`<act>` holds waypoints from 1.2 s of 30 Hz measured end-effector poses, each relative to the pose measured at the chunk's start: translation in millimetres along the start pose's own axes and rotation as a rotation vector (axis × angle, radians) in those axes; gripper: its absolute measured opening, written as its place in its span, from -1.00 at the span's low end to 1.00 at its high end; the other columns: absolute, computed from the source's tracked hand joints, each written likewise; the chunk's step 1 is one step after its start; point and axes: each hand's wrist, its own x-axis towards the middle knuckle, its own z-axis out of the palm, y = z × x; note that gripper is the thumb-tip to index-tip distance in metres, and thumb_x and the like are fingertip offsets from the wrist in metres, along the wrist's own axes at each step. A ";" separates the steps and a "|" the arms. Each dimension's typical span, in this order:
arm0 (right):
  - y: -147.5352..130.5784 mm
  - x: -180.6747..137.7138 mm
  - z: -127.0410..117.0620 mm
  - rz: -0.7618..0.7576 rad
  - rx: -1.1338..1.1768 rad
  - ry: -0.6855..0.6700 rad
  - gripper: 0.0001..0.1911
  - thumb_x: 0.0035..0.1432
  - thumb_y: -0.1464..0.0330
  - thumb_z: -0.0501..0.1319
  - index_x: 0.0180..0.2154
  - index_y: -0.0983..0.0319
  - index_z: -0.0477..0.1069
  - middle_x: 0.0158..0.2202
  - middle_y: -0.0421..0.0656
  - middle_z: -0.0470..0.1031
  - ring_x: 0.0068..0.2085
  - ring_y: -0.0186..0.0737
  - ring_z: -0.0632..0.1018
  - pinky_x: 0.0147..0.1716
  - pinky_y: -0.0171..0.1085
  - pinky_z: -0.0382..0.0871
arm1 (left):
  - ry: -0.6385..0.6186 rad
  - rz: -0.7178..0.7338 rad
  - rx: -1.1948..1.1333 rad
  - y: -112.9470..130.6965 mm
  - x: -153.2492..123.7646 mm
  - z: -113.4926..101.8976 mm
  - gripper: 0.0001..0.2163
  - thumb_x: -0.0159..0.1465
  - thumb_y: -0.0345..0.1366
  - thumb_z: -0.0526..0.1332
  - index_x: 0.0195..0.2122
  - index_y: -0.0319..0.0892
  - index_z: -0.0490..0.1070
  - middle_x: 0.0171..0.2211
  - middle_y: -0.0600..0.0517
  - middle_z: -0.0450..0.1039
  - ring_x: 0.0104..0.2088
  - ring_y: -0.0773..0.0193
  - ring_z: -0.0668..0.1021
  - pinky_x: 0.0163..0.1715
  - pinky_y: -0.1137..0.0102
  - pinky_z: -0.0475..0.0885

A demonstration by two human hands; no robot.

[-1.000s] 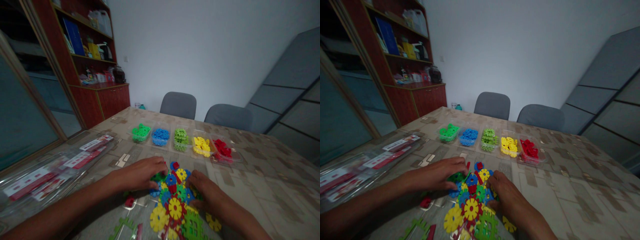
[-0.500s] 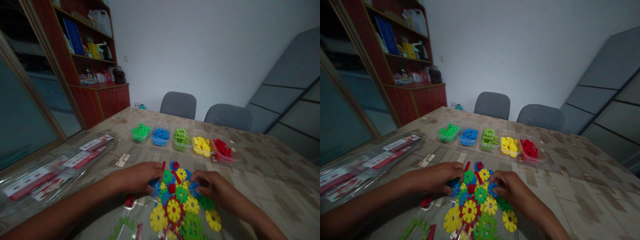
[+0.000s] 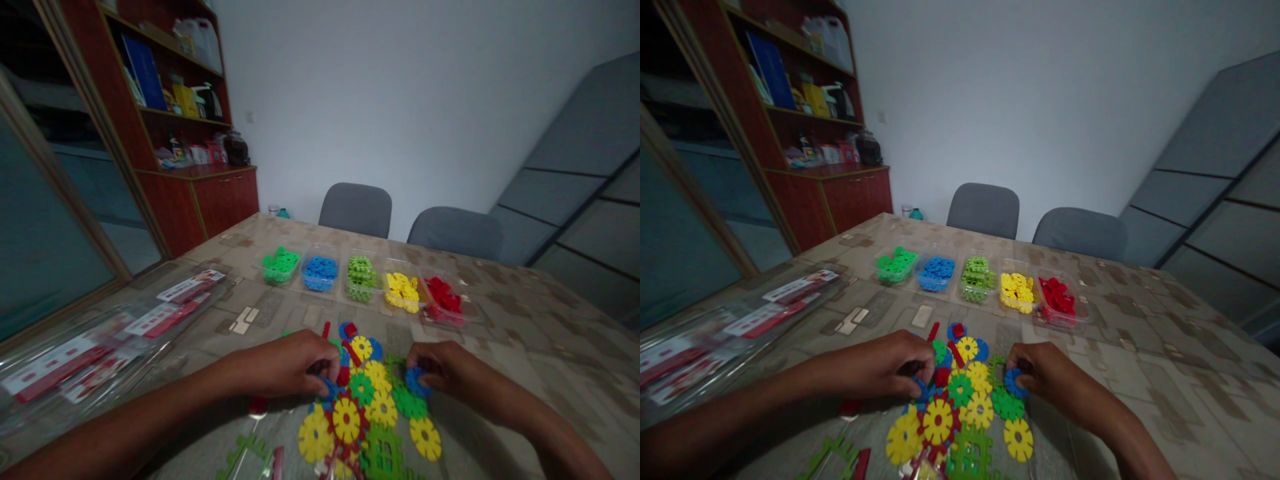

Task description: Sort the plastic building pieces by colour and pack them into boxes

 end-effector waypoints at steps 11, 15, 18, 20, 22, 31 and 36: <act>-25.0 -2.5 2.1 -0.017 0.080 -0.035 -0.87 0.05 0.48 0.14 -0.34 0.23 0.43 -0.41 -0.23 0.44 -0.36 -0.24 0.41 -0.39 -0.32 0.21 | 0.003 -0.012 0.031 1.4 0.3 0.6 -0.91 0.21 -0.42 0.32 -0.33 -0.18 0.40 -0.38 0.14 0.42 -0.38 0.35 0.45 -0.37 0.50 0.26; -34.4 -3.9 8.1 -0.057 0.126 -0.028 -0.89 0.09 0.48 0.14 -0.35 0.22 0.43 -0.43 -0.26 0.39 -0.37 -0.28 0.37 -0.42 -0.35 0.19 | -0.010 -0.004 -0.007 0.5 -2.5 -3.3 -0.95 0.25 -0.38 0.29 -0.30 -0.17 0.42 -0.38 0.14 0.42 -0.40 0.36 0.44 -0.37 0.50 0.28; -43.0 -3.6 15.4 -0.094 0.150 -0.044 -0.86 0.09 0.50 0.16 -0.33 0.19 0.46 -0.42 -0.26 0.43 -0.38 -0.29 0.39 -0.41 -0.36 0.22 | -0.040 -0.023 -0.018 2.0 -3.5 -5.0 -0.92 0.21 -0.37 0.32 -0.31 -0.17 0.43 -0.42 0.15 0.40 -0.43 0.36 0.42 -0.43 0.51 0.25; -46.0 -1.4 20.7 -0.120 0.155 -0.034 -0.85 0.10 0.49 0.17 -0.30 0.18 0.48 -0.38 -0.25 0.47 -0.36 -0.27 0.42 -0.40 -0.35 0.25 | -0.039 -0.043 -0.006 1.7 -3.3 -4.7 -0.91 0.19 -0.39 0.33 -0.30 -0.16 0.44 -0.44 0.16 0.39 -0.43 0.36 0.42 -0.45 0.51 0.24; -45.8 2.5 25.6 -0.134 0.150 -0.009 -0.85 0.11 0.48 0.18 -0.29 0.18 0.49 -0.36 -0.23 0.50 -0.34 -0.26 0.44 -0.39 -0.34 0.27 | -0.028 -0.062 0.007 -0.2 -2.6 -3.3 -0.89 0.19 -0.41 0.33 -0.27 -0.15 0.46 -0.42 0.15 0.40 -0.43 0.35 0.42 -0.44 0.51 0.25; -50.2 14.4 37.5 -0.148 0.144 -0.022 -0.69 0.04 0.56 0.16 -0.19 0.18 0.52 -0.22 -0.19 0.59 -0.20 -0.17 0.53 -0.19 -0.29 0.35 | -0.065 -0.015 0.074 0.7 -0.4 8.2 -0.57 0.14 -0.42 0.40 0.04 0.01 0.46 -0.24 0.07 0.54 -0.28 0.23 0.53 -0.29 0.43 0.35; -43.0 15.3 29.9 -0.137 0.127 0.073 -0.73 0.09 0.51 0.15 -0.19 0.20 0.54 -0.19 -0.14 0.60 -0.18 -0.11 0.55 -0.15 -0.23 0.37 | -0.070 -0.021 0.109 3.7 -1.3 9.1 -0.55 0.14 -0.44 0.39 0.06 0.01 0.43 -0.17 0.07 0.55 -0.24 0.21 0.54 -0.28 0.42 0.36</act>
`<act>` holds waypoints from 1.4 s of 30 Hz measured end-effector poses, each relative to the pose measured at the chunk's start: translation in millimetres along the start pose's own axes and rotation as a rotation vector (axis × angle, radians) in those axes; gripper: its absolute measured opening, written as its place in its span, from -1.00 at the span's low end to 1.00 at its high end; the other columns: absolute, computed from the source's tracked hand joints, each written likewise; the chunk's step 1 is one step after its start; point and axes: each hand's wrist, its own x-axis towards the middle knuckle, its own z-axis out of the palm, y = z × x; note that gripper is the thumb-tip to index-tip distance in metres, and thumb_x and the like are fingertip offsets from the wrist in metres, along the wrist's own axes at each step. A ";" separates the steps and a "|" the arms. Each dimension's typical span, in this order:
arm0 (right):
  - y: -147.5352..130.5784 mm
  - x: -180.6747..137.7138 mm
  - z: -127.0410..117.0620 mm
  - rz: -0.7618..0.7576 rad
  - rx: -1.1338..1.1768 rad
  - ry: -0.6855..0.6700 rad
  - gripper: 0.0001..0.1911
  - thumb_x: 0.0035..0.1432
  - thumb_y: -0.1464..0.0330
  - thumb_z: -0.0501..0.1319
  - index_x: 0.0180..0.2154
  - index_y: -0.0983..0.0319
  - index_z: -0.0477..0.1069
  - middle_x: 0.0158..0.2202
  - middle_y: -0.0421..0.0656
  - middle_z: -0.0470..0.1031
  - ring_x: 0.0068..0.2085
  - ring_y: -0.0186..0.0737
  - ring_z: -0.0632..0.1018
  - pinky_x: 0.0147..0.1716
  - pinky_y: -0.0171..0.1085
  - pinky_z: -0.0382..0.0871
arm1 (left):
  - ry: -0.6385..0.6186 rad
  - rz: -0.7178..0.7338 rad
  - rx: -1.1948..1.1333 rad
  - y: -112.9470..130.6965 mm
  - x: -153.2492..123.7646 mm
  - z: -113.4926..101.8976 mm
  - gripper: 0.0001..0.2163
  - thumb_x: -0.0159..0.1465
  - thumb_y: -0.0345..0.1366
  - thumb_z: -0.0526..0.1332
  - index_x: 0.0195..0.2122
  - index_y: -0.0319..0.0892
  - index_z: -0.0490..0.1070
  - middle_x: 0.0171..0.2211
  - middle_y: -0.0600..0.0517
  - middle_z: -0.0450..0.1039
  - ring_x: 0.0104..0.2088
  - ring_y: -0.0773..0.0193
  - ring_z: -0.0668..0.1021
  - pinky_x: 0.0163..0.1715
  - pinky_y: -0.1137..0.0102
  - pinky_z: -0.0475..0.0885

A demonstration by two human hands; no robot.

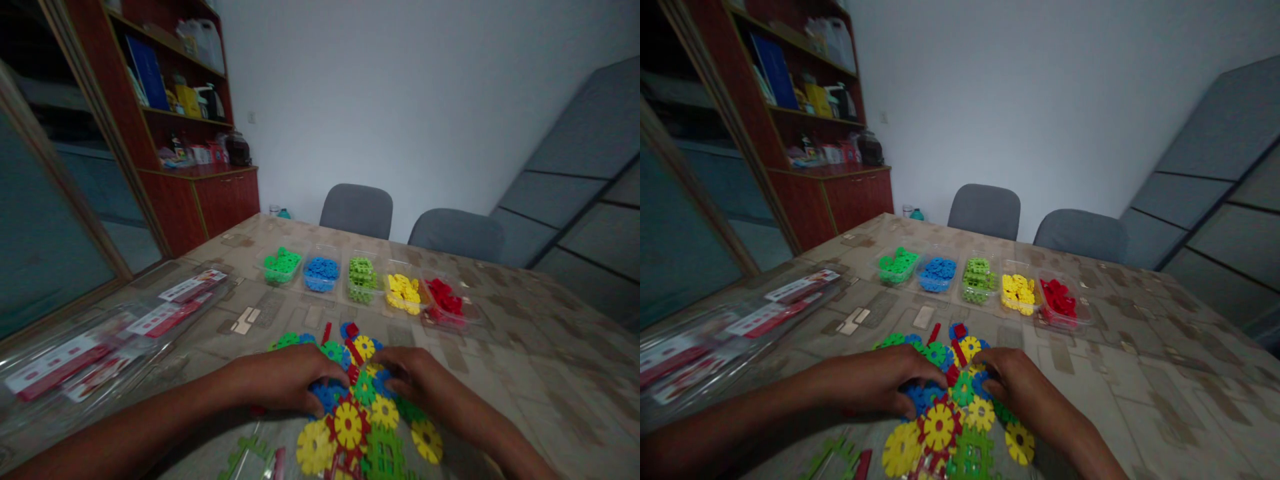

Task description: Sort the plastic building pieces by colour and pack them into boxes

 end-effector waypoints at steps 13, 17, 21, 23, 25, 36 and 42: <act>39.4 27.3 9.1 0.079 -0.153 0.165 -0.67 0.12 0.38 0.18 -0.05 0.28 0.42 -0.06 0.00 0.50 -0.05 -0.03 0.47 -0.02 -0.12 0.27 | -0.020 -0.150 0.047 2.4 -2.7 -6.1 -0.68 0.07 -0.38 0.42 -0.23 -0.06 0.32 -0.38 0.16 0.38 -0.38 0.27 0.42 -0.50 0.47 0.12; 38.2 23.6 6.3 0.088 -0.113 0.151 -0.78 0.02 0.39 0.25 -0.22 0.25 0.37 -0.24 -0.12 0.44 -0.21 -0.13 0.43 -0.22 -0.22 0.29 | -0.022 -0.103 0.025 -0.8 -4.5 -12.5 -0.73 0.08 -0.38 0.43 -0.35 -0.12 0.31 -0.37 0.16 0.37 -0.33 0.29 0.43 -0.46 0.48 0.15; 31.6 19.7 1.1 0.095 -0.028 0.127 -0.81 -0.03 0.43 0.24 -0.32 0.21 0.27 -0.41 -0.27 0.34 -0.36 -0.25 0.37 -0.39 -0.32 0.20 | -0.002 -0.116 -0.006 -5.3 -6.2 -20.7 -0.80 0.11 -0.38 0.39 -0.35 -0.14 0.35 -0.43 0.18 0.34 -0.39 0.32 0.42 -0.46 0.50 0.18; 28.8 17.8 -1.8 0.080 0.012 0.115 -0.82 -0.03 0.44 0.21 -0.32 0.20 0.26 -0.43 -0.29 0.31 -0.38 -0.28 0.35 -0.41 -0.33 0.18 | 0.029 -0.149 -0.019 -7.2 -7.2 -25.3 -0.83 0.13 -0.40 0.37 -0.31 -0.14 0.39 -0.42 0.18 0.37 -0.38 0.32 0.44 -0.44 0.51 0.20; 28.1 16.4 -4.7 0.061 0.061 0.115 -0.83 0.01 0.41 0.19 -0.29 0.20 0.28 -0.43 -0.29 0.29 -0.39 -0.29 0.35 -0.42 -0.34 0.18 | 0.067 -0.166 -0.017 -8.6 -8.9 -30.2 -0.83 0.14 -0.41 0.35 -0.26 -0.13 0.43 -0.38 0.17 0.42 -0.34 0.30 0.47 -0.40 0.51 0.23; 28.6 11.8 -22.7 0.082 0.036 0.315 -0.73 0.04 0.23 0.19 -0.24 0.25 0.43 -0.57 -0.31 0.22 -0.52 -0.26 0.29 -0.52 -0.32 0.09 | 0.028 -0.348 0.219 -8.3 -14.5 -36.4 -0.69 0.09 -0.37 0.40 -0.12 -0.13 0.48 -0.27 0.03 0.53 -0.24 0.13 0.55 -0.36 0.45 0.27; 14.6 7.9 -28.6 0.073 -0.081 0.337 -0.78 0.09 0.25 0.16 -0.29 0.25 0.43 -0.59 -0.28 0.29 -0.53 -0.24 0.34 -0.53 -0.31 0.12 | 0.039 -0.282 0.106 -11.8 -12.2 -35.9 -0.64 0.08 -0.40 0.38 -0.07 -0.11 0.45 -0.31 0.10 0.53 -0.29 0.19 0.54 -0.39 0.49 0.29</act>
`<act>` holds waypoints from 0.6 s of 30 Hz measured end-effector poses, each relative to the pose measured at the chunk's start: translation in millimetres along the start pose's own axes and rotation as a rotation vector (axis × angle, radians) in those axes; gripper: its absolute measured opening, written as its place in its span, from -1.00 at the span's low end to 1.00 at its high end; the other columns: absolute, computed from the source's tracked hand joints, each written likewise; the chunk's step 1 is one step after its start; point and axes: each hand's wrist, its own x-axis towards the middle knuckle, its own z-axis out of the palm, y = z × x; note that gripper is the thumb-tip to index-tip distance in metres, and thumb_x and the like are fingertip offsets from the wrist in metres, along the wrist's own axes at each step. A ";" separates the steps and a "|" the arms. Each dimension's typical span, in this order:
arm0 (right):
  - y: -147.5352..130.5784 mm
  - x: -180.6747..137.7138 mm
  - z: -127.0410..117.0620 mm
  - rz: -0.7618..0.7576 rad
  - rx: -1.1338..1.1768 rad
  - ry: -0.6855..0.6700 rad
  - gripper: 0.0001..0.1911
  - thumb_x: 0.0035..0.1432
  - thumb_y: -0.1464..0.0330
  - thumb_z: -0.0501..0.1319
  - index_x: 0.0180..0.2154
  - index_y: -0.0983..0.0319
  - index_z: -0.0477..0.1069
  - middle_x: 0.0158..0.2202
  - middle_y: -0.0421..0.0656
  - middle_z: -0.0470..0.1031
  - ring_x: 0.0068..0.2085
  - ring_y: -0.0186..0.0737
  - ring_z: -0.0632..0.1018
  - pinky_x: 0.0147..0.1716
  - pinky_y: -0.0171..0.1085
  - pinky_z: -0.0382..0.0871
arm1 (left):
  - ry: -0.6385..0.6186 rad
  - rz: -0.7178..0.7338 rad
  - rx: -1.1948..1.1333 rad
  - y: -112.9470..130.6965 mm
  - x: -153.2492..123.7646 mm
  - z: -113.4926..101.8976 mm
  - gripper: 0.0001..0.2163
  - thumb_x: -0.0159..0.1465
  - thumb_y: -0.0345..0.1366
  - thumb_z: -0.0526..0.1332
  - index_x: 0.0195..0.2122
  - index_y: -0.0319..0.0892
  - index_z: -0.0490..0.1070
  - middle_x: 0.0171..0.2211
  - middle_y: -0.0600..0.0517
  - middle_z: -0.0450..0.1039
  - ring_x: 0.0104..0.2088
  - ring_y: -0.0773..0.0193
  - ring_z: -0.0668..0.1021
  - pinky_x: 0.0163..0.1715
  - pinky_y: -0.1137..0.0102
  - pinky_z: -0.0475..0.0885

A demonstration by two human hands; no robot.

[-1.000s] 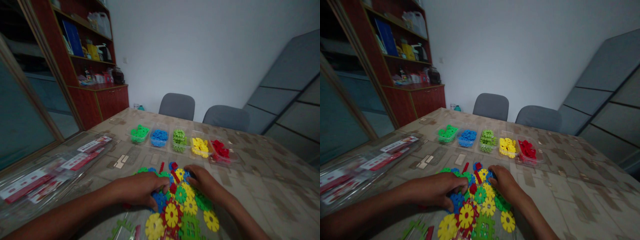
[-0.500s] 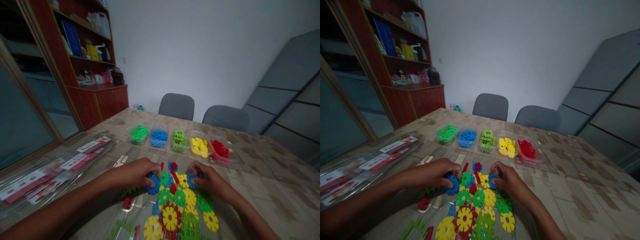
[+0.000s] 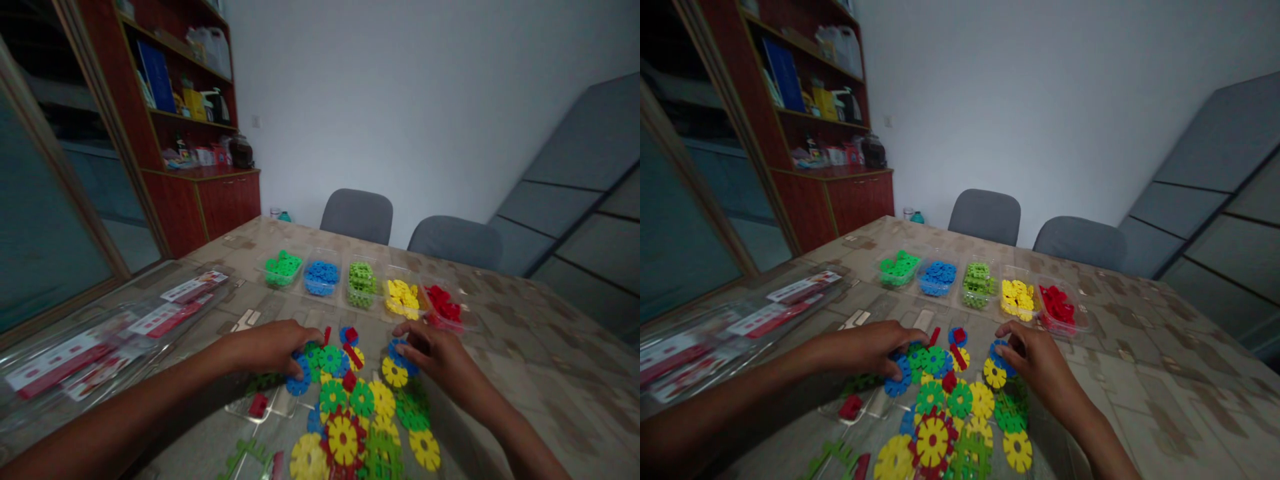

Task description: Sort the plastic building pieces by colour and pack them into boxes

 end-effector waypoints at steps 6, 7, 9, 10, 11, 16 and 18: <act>2.1 -1.4 -1.7 -0.052 -0.006 -0.002 -0.76 0.13 0.24 0.14 -0.26 0.23 0.47 -0.52 -0.20 0.43 -0.49 -0.20 0.41 -0.50 -0.29 0.21 | 0.067 0.036 -0.074 -20.8 -2.6 -18.7 -0.75 0.12 -0.42 0.27 -0.15 -0.13 0.51 -0.26 0.08 0.56 -0.24 0.19 0.55 -0.25 0.48 0.34; 4.4 -1.4 -1.9 -0.053 -0.012 -0.021 -0.77 0.12 0.26 0.14 -0.26 0.24 0.47 -0.48 -0.16 0.48 -0.46 -0.17 0.45 -0.48 -0.27 0.25 | 0.084 0.034 -0.078 -25.6 -1.2 -19.0 -0.76 0.14 -0.41 0.26 -0.15 -0.13 0.51 -0.23 0.07 0.56 -0.21 0.17 0.55 -0.21 0.46 0.35; 8.8 -1.3 -2.8 -0.062 -0.010 -0.074 -0.78 0.13 0.28 0.13 -0.27 0.24 0.48 -0.37 -0.08 0.57 -0.36 -0.10 0.53 -0.37 -0.21 0.34 | 0.094 0.033 -0.088 -34.1 3.3 -15.6 -0.74 0.14 -0.39 0.25 -0.12 -0.14 0.50 -0.17 0.04 0.56 -0.15 0.15 0.54 -0.14 0.43 0.34; 10.5 -1.1 -3.5 -0.068 0.000 -0.099 -0.77 0.15 0.28 0.11 -0.26 0.24 0.48 -0.31 -0.05 0.59 -0.31 -0.07 0.55 -0.31 -0.18 0.37 | 0.087 0.033 -0.094 -37.3 5.9 -12.5 -0.72 0.14 -0.39 0.26 -0.10 -0.14 0.49 -0.14 0.04 0.56 -0.14 0.15 0.54 -0.12 0.42 0.34; 11.8 -0.6 -4.3 -0.072 0.015 -0.111 -0.76 0.17 0.27 0.10 -0.25 0.24 0.48 -0.26 -0.03 0.59 -0.26 -0.05 0.56 -0.26 -0.16 0.39 | 0.075 0.034 -0.103 -39.5 8.6 -9.0 -0.70 0.13 -0.39 0.26 -0.09 -0.14 0.48 -0.13 0.04 0.55 -0.14 0.15 0.54 -0.12 0.42 0.34; 11.0 9.5 -1.4 -0.098 0.026 -0.103 -0.68 0.24 0.20 0.04 -0.21 0.25 0.46 -0.24 -0.01 0.58 -0.23 -0.04 0.57 -0.24 -0.16 0.42 | 0.032 0.032 -0.156 -40.1 15.7 2.1 -0.68 0.08 -0.39 0.32 -0.10 -0.15 0.47 -0.31 0.11 0.51 -0.29 0.23 0.52 -0.32 0.49 0.35; 6.8 17.7 6.3 -0.138 0.006 -0.137 -0.67 0.26 0.23 0.02 -0.18 0.27 0.46 -0.19 0.02 0.58 -0.17 -0.03 0.56 -0.16 -0.15 0.41 | 0.027 0.030 -0.167 -38.1 15.3 1.7 -0.68 0.05 -0.40 0.33 -0.12 -0.15 0.47 -0.34 0.14 0.47 -0.31 0.25 0.50 -0.36 0.51 0.33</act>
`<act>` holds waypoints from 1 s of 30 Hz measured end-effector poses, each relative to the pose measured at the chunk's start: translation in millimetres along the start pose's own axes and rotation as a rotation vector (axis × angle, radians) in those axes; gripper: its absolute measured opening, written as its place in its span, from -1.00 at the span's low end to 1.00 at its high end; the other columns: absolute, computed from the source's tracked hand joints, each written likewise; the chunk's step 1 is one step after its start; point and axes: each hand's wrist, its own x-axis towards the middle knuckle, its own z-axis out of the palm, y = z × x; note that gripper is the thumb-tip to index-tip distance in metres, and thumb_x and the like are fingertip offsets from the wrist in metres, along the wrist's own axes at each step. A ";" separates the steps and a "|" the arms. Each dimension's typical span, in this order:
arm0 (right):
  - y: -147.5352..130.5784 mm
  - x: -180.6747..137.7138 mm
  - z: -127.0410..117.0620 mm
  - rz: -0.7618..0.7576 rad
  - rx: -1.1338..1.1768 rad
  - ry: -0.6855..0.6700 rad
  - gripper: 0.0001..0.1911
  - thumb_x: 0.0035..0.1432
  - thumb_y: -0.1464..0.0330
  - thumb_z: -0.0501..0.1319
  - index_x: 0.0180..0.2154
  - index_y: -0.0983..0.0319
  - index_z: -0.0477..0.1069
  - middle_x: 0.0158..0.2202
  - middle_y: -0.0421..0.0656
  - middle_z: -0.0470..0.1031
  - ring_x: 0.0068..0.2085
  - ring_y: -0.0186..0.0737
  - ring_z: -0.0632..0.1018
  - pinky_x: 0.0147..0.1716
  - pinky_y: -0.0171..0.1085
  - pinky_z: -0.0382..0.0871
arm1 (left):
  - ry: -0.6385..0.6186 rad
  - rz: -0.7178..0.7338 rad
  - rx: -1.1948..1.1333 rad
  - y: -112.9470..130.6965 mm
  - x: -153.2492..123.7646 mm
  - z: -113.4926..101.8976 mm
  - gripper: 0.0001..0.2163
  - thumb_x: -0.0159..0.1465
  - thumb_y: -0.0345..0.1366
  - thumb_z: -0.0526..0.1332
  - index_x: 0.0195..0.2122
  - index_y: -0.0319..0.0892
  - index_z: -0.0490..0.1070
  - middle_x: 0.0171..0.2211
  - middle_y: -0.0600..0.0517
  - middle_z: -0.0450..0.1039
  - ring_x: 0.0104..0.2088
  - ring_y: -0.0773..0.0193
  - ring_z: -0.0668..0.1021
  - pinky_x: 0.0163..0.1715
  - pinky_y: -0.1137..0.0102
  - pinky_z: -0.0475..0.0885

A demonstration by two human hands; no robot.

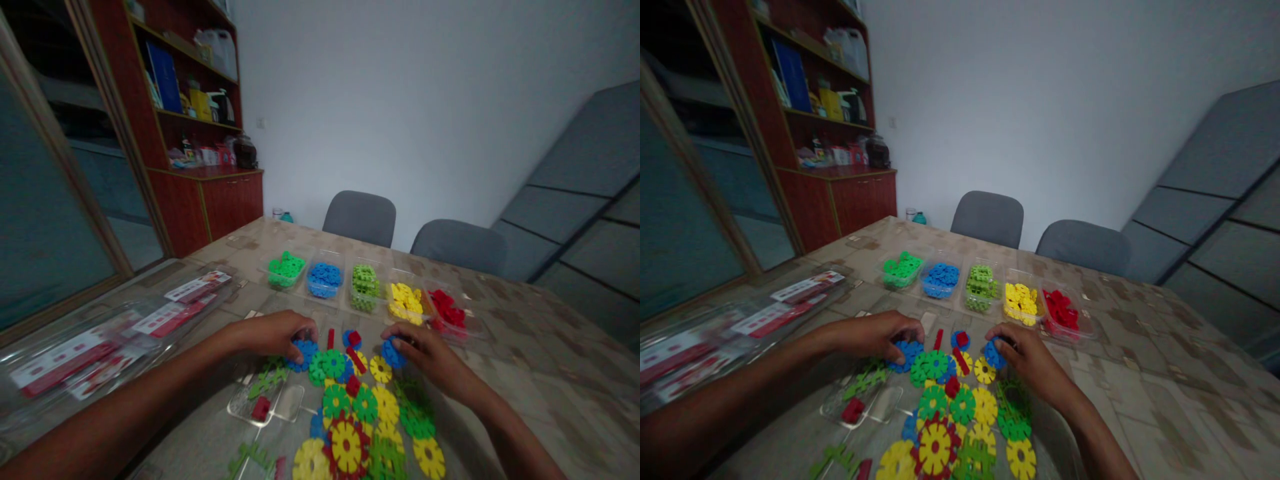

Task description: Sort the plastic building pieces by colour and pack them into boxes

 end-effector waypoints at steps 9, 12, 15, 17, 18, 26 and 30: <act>-17.8 47.6 34.5 -0.061 -0.091 -0.169 -0.73 0.09 0.54 0.08 -0.24 0.34 0.54 -0.27 0.01 0.59 -0.25 -0.06 0.54 -0.21 -0.20 0.34 | -0.022 0.032 -0.058 6.5 -5.7 -6.6 -0.70 0.03 -0.48 0.32 -0.20 -0.15 0.40 -0.40 0.20 0.33 -0.37 0.31 0.42 -0.43 0.52 0.24; -17.4 40.6 26.6 -0.043 -0.088 -0.265 -0.77 0.03 0.57 0.11 -0.36 0.32 0.54 -0.43 -0.09 0.56 -0.40 -0.16 0.50 -0.39 -0.28 0.30 | -0.010 0.070 -0.042 4.3 -5.0 -7.9 -0.81 0.04 -0.49 0.30 -0.33 -0.17 0.37 -0.45 0.20 0.30 -0.41 0.34 0.38 -0.45 0.52 0.20; -16.2 31.7 11.2 -0.032 -0.053 -0.322 -0.79 0.07 0.51 0.13 -0.33 0.28 0.55 -0.42 -0.16 0.57 -0.40 -0.21 0.51 -0.41 -0.33 0.31 | -0.003 0.093 -0.041 3.8 -4.5 -9.2 -0.85 0.04 -0.49 0.30 -0.42 -0.18 0.35 -0.48 0.20 0.29 -0.43 0.34 0.37 -0.45 0.51 0.18; -15.3 33.7 4.1 -0.020 -0.039 -0.286 -0.79 0.13 0.46 0.13 -0.25 0.26 0.53 -0.34 -0.15 0.58 -0.33 -0.20 0.52 -0.35 -0.32 0.34 | 0.002 0.108 -0.045 5.3 -5.4 -11.0 -0.87 0.05 -0.48 0.30 -0.43 -0.18 0.36 -0.49 0.20 0.30 -0.43 0.34 0.38 -0.44 0.51 0.19; -14.8 37.8 3.4 -0.012 -0.038 -0.248 -0.78 0.16 0.43 0.12 -0.21 0.26 0.52 -0.31 -0.14 0.57 -0.31 -0.20 0.52 -0.32 -0.30 0.34 | 0.012 0.117 -0.048 6.2 -6.1 -12.3 -0.87 0.05 -0.47 0.30 -0.43 -0.18 0.36 -0.48 0.20 0.32 -0.43 0.33 0.38 -0.44 0.51 0.20; -11.5 77.7 42.4 0.043 -0.128 -0.136 -0.83 0.00 0.53 0.25 -0.30 0.27 0.52 -0.39 -0.18 0.49 -0.34 -0.20 0.46 -0.32 -0.30 0.26 | 0.339 0.108 -0.039 0.0 -2.8 -21.0 -0.91 0.13 -0.29 0.23 -0.39 -0.19 0.38 -0.49 0.14 0.33 -0.45 0.30 0.37 -0.44 0.47 0.19; -9.2 71.6 45.6 0.081 -0.199 -0.165 -0.77 -0.09 0.50 0.34 -0.28 0.27 0.50 -0.30 -0.14 0.49 -0.27 -0.16 0.45 -0.29 -0.28 0.24 | 0.539 0.052 -0.067 -4.7 5.2 -20.4 -0.88 0.12 -0.25 0.23 -0.37 -0.19 0.41 -0.55 0.15 0.28 -0.50 0.31 0.32 -0.48 0.46 0.14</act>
